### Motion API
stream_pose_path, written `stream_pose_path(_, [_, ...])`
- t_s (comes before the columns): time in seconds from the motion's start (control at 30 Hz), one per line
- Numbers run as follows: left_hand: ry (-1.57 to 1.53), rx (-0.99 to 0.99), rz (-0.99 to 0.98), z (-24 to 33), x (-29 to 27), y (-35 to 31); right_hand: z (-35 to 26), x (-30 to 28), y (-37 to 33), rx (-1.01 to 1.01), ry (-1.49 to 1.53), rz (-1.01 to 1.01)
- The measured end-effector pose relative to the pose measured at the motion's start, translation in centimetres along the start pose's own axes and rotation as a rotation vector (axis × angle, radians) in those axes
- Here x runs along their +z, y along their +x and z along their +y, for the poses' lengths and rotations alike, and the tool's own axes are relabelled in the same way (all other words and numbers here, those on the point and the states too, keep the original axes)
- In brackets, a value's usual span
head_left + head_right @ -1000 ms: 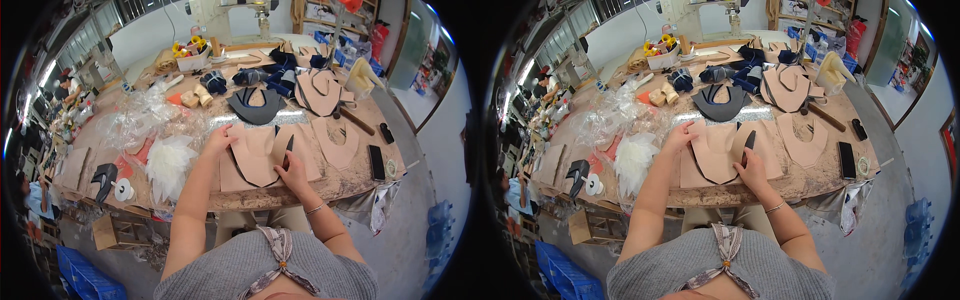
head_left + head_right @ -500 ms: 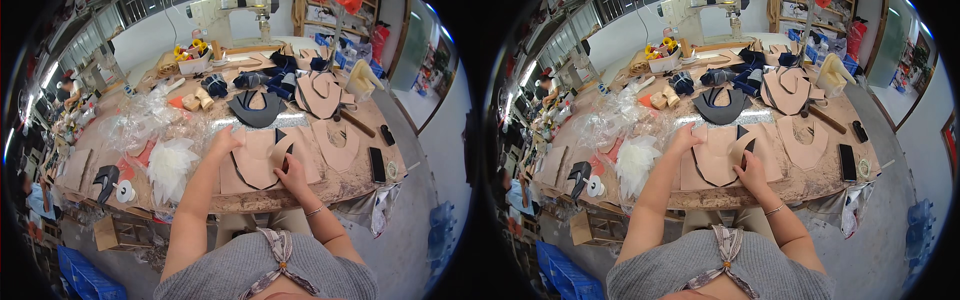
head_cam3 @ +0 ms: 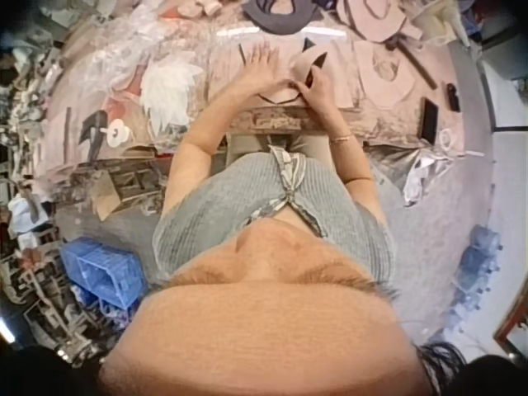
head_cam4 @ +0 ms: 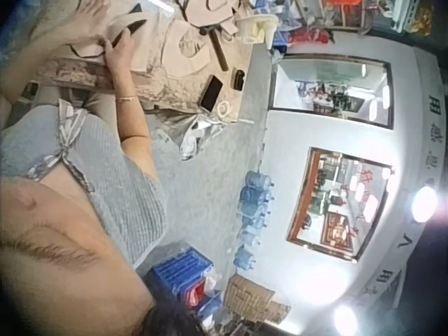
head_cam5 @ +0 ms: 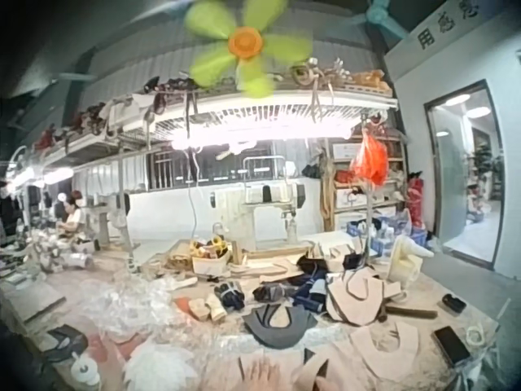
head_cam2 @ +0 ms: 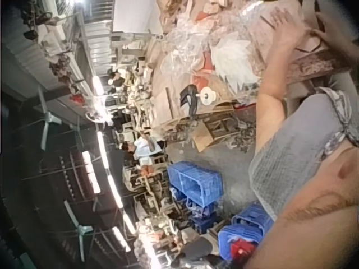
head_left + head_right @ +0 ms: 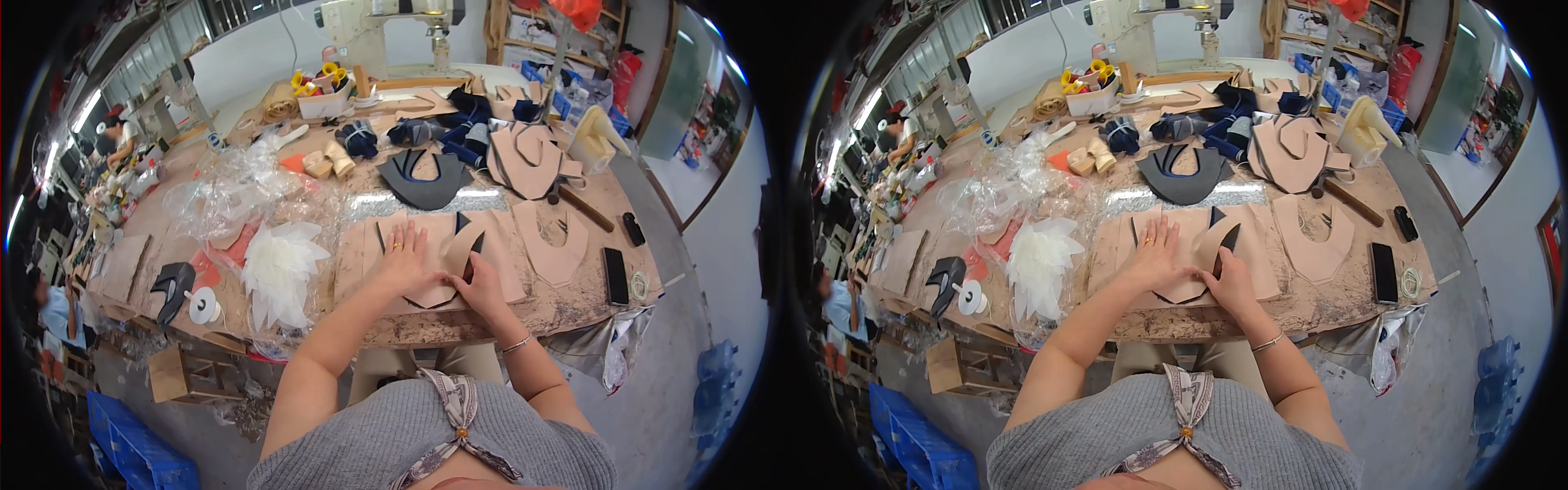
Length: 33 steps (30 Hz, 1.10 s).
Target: The person repeatedly assembles shoe components by placing a white foam insert into a dark U-shaped piece, then covering it with a tan leather-like piece. They smooth the layers and stack the assembled units on the table. The process is repeated multiple times throughout the clip.
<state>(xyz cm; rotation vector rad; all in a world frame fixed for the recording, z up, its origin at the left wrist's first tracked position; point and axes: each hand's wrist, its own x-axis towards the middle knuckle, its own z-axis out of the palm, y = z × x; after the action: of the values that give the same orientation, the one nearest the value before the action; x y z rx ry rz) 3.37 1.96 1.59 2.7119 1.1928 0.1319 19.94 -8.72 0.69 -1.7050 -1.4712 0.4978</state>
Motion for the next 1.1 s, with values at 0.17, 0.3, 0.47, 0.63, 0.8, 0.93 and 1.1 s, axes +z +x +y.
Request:
stream_pose_path(0.17, [0.171,0.175,0.176,3.0,5.2,-2.4,2.1,-2.2,4.6,-0.006,0.299,-0.196])
stream_pose_path(0.3, [0.085,0.236,0.088,5.0,2.6,-3.5,2.9,-4.2,8.5,0.373,0.362,-0.222])
stream_pose_path(0.47, [0.075,0.294,0.121,5.4,2.0,-3.9,5.1,-4.5,11.4,0.315,0.326,-0.197])
stream_pose_path(0.63, [0.077,0.319,0.156,5.2,2.1,-3.9,4.8,-4.2,11.3,0.350,0.166,-0.174])
stream_pose_path(0.8, [0.042,0.331,0.180,5.2,1.9,-4.0,5.5,-4.1,10.8,0.327,0.151,-0.135])
stream_pose_path(0.93, [0.063,0.373,0.182,5.0,1.9,-3.8,5.4,-4.0,10.8,0.312,0.145,-0.132])
stream_pose_path(1.1, [0.104,0.371,-0.011,6.5,0.6,-1.3,4.9,-3.5,10.5,0.225,-0.019,-0.065])
